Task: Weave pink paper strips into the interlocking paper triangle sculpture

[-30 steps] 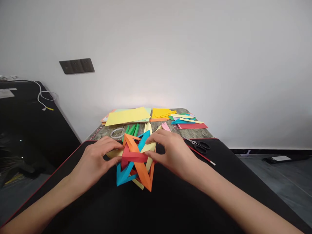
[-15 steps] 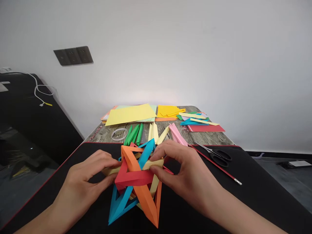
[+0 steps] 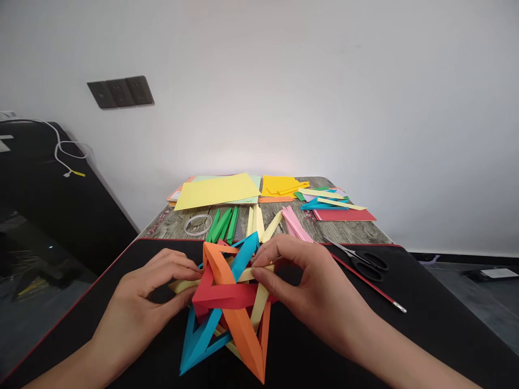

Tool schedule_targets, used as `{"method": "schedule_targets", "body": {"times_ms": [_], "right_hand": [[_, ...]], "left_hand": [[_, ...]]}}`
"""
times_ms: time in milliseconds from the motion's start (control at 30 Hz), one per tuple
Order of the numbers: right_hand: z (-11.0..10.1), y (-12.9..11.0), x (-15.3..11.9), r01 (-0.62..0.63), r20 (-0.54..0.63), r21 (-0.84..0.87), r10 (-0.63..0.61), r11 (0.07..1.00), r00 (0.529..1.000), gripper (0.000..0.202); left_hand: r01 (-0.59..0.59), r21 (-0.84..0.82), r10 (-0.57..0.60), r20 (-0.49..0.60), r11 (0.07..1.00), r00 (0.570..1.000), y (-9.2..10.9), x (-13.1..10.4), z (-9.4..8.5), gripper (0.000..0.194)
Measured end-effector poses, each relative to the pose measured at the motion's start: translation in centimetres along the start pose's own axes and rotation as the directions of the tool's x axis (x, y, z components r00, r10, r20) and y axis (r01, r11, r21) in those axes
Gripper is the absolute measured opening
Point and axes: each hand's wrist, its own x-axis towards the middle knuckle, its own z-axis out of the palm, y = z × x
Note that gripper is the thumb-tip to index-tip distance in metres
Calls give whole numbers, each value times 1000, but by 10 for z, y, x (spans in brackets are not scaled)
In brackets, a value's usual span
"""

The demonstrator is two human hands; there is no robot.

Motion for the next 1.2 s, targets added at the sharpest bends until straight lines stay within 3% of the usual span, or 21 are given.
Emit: {"method": "schedule_targets", "body": {"times_ms": [367,633,733,867,933,1067,1200], "right_hand": [[-1,-1,1,-28,29,-40,30,999,999,15],[-5,1,1,-5,-17,36,5,999,1000,16],[-12,13,-2,-32,-105,19,34,999,994,28],[-15,46,-10,-148,-181,90,162,985,970,47],[-12,61,-15,-214,-143,132,232,968,962,58],[1,69,-24,-307,131,228,283,924,950,62],[10,58,-28,-324,239,316,255,892,937,57]], "left_hand": [[166,-60,-166,17,984,986,5,3,1,11],[148,-97,-146,29,984,989,-3,3,-1,4],[247,-117,-243,42,962,969,-13,-5,-4,19],[440,-300,-424,120,846,897,-24,-22,-3,38],[518,-380,-491,173,766,854,-26,-29,1,53],[653,-424,-508,413,627,756,-19,-32,7,55],[641,-402,-512,389,654,766,-15,-30,13,59]]}}
